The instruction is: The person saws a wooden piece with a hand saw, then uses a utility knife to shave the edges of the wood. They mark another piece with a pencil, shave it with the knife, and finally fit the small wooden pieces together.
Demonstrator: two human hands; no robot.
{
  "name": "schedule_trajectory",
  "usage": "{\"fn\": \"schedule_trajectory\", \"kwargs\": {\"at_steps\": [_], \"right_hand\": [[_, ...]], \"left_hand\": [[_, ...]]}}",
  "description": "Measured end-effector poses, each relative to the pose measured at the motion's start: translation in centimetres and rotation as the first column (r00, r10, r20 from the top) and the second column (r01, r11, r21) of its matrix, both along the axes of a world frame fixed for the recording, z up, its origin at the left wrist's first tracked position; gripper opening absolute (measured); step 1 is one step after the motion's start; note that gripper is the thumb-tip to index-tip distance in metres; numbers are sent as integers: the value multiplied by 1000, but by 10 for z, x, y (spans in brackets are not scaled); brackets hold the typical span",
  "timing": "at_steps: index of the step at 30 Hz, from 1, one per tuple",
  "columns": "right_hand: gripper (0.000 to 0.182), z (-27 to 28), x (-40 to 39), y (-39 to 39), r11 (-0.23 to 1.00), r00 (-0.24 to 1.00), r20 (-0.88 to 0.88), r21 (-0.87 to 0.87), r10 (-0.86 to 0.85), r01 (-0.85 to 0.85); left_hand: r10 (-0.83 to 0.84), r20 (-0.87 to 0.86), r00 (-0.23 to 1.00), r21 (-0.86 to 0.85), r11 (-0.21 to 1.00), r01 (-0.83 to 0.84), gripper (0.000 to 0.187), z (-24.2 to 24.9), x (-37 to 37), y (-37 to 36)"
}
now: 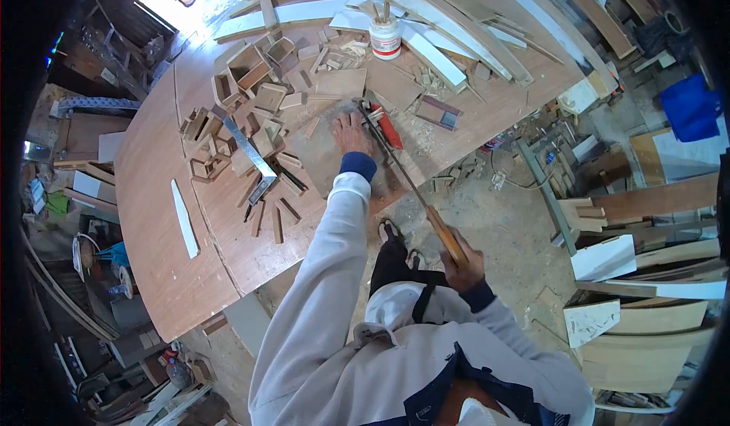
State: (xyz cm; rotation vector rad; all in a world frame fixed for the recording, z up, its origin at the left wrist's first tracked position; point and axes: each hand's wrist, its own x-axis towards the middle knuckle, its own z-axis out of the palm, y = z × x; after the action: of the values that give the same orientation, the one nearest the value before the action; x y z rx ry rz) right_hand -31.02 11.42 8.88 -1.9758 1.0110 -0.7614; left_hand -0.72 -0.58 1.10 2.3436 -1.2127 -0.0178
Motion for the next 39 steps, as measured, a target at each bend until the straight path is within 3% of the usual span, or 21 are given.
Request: {"fn": "schedule_trajectory", "kwargs": {"at_steps": [3, 5, 11, 14, 17, 20, 22, 23, 25, 33, 39], "right_hand": [[44, -1, 2, 1, 999, 999, 7, -22, -39, 39], [44, -6, 31, -21, 976, 997, -3, 206, -75, 74], [45, -8, -10, 4, 994, 999, -10, 106, -36, 37], [46, 2, -11, 10, 994, 999, -45, 107, -24, 29], [45, -11, 20, -18, 998, 996, -70, 32, -49, 52], [43, -14, 30, -23, 985, 998, -50, 171, -26, 35], [42, -5, 10, -7, 997, 999, 3, -61, -53, 53], [42, 1, 0, 0, 997, 999, 2, -61, -47, 47], [43, 12, -14, 12, 982, 997, 16, 178, -71, 67], [42, -9, 32, -29, 988, 994, 86, 140, -71, 59], [40, -10, 32, -30, 986, 989, 115, 152, -88, 70]], "left_hand": [[-24, 53, 998, -24, 999, 25, 41, -1, -2, 1], [-32, 43, 999, -21, 999, 32, 45, 1, -2, 2], [-28, 97, 995, -161, 986, 43, 33, -11, 2, 1], [-5, 176, 984, -185, 982, 39, 35, -17, 3, 0], [-39, 120, 992, -125, 991, 54, 37, -9, 1, 2], [-28, 144, 989, -171, 984, 53, 37, -17, 5, 0], [-20, 143, 989, -175, 983, 46, 38, -14, 2, -2], [-8, 141, 990, -171, 985, 33, 38, -14, 2, 0], [2, 151, 989, -168, 985, 24, 38, -17, 4, 0], [-42, 70, 997, -23, 999, 44, 36, -8, -4, 7], [-28, 120, 992, -135, 990, 44, 46, -16, -1, -2]]}}
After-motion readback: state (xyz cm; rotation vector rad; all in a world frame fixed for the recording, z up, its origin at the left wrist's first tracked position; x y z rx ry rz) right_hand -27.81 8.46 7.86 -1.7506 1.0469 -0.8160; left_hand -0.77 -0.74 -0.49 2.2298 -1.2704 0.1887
